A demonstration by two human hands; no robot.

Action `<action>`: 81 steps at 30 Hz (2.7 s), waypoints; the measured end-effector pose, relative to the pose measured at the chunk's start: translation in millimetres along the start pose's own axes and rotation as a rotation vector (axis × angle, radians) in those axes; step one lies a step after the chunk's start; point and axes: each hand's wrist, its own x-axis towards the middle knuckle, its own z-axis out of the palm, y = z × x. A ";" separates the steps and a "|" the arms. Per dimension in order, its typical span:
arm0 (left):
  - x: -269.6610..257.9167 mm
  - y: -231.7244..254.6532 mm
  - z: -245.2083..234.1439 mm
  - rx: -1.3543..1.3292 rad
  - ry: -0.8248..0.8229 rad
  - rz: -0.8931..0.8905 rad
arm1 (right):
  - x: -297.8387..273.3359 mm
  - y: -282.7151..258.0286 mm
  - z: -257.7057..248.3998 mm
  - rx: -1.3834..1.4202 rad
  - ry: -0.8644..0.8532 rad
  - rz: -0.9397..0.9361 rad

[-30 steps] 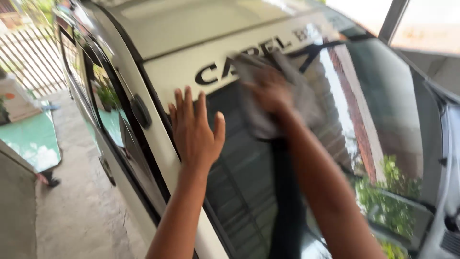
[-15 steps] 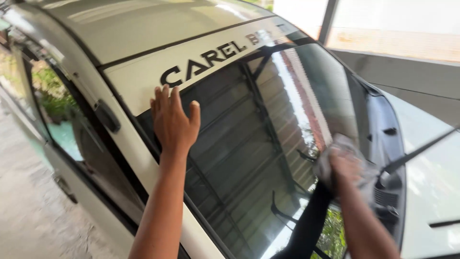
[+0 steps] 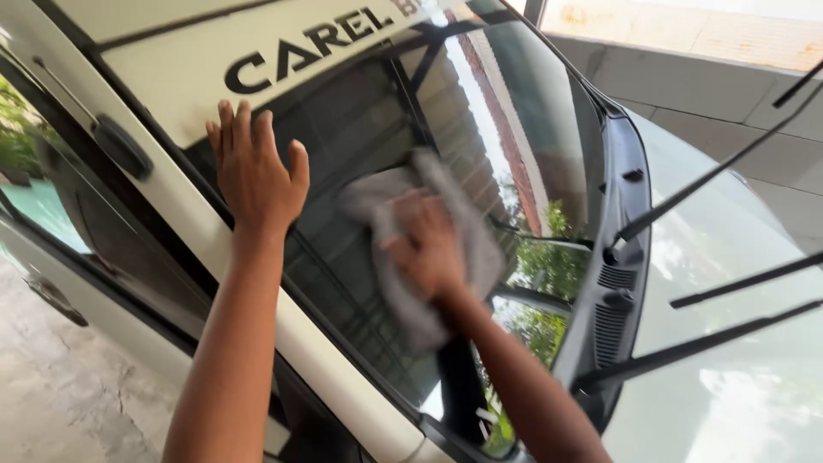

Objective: Wiping down the exterior parts of a white car, including mirrors and hood, using a microfiber cloth.

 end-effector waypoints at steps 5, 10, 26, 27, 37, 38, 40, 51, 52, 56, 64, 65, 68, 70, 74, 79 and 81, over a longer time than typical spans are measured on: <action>-0.3 -0.7 13.0 -0.023 0.005 -0.029 | -36.4 161.1 -3.5 -0.138 0.179 0.375; 2.3 2.9 18.3 -0.036 0.037 -0.044 | -115.9 178.3 15.0 -0.088 0.173 0.693; -25.0 26.0 -21.8 -0.142 0.017 0.043 | 5.8 86.7 1.8 -0.008 0.155 0.041; -32.6 30.1 -26.3 -0.134 -0.042 0.030 | 7.9 106.1 -1.7 -0.035 0.166 0.168; -69.8 71.3 -40.2 -0.091 -0.321 0.081 | -139.1 166.3 26.6 -0.139 0.188 0.460; -81.5 71.1 -32.6 -0.055 -0.313 0.072 | -149.4 159.6 37.5 -0.232 0.137 0.370; -89.6 74.4 -34.2 -0.025 -0.305 0.067 | -158.1 118.2 46.7 -0.326 0.090 0.287; -98.9 68.6 -40.4 -0.381 -0.186 0.014 | -168.9 -76.3 -13.1 0.123 -0.140 -0.473; -99.3 70.3 -43.7 -0.386 -0.179 0.010 | -182.0 -69.0 -17.7 0.114 -0.141 -0.476; -116.8 83.6 -58.3 -0.410 -0.249 -0.006 | -241.6 -34.8 -18.3 0.117 -0.171 -0.312; -221.9 171.8 -98.9 -0.545 -0.243 0.017 | -368.0 9.7 -15.5 -0.402 0.014 -0.395; -233.6 184.7 -108.5 -0.553 -0.272 0.030 | -380.4 20.5 -16.4 -0.380 -0.048 -0.385; -268.1 214.3 -139.8 -0.572 -0.359 0.006 | -394.8 32.3 -62.4 -0.337 -0.231 -0.237; -290.8 230.8 -157.4 -0.585 -0.420 -0.033 | -398.4 49.1 -90.1 -0.315 -0.355 -0.095; -329.9 277.0 -173.5 -0.573 -0.426 -0.018 | -389.8 89.6 -110.0 -0.204 -0.206 0.003; -352.0 363.4 -163.4 -0.785 -0.535 0.001 | -383.2 120.3 -97.1 -0.263 -0.272 0.009; -363.0 399.7 -156.6 -0.827 -0.602 0.029 | -387.7 149.9 -85.3 0.249 -0.030 -0.130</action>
